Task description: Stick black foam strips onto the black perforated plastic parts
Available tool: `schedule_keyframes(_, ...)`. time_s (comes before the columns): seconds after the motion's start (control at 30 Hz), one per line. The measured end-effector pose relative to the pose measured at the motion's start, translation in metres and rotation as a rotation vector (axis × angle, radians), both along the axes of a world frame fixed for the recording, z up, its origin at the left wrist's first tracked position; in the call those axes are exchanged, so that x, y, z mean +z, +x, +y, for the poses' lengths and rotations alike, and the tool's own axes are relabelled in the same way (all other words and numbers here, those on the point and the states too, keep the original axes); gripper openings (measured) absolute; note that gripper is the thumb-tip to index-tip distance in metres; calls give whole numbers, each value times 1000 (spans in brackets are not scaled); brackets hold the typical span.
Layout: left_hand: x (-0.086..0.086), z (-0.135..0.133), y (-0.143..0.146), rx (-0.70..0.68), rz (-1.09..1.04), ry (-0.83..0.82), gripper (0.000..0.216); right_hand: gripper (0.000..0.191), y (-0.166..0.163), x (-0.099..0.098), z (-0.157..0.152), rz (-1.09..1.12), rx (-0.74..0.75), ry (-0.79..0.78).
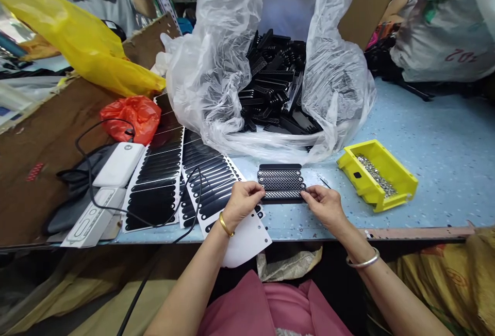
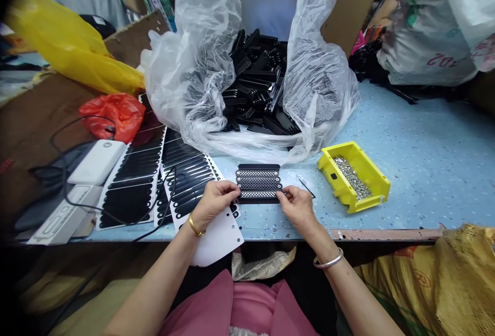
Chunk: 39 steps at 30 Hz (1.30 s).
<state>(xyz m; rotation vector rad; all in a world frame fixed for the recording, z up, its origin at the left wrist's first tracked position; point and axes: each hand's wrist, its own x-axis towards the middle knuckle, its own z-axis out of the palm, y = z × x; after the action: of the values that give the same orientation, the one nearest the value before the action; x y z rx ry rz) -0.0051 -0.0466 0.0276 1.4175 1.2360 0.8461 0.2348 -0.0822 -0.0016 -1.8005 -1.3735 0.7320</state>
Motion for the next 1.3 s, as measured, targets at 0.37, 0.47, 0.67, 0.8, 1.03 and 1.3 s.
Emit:
schedule_keyframes(0.37,-4,-5,15,226,-38,-165,4,31,0,1,0,-47,11,32)
schedule_keyframes(0.47,0,-4,14,229,-82,-245,11,31,1,0,0,-48,19,38)
schedule_keyframes(0.67,5,6,6,98,-111,-384,21,29,2,1,0,-71,35,41)
schedule_keyframes(0.8,3,12,1,30,-139,-425,25,29,2,1,0,-59,34,38)
schedule_keyframes(1.03,4,13,5,8,-87,-444,23,29,2,1,0,-78,43,36)
schedule_keyframes(1.3,10,7,5,-5,68,-378,10,36,6,10,0,66,58,-30)
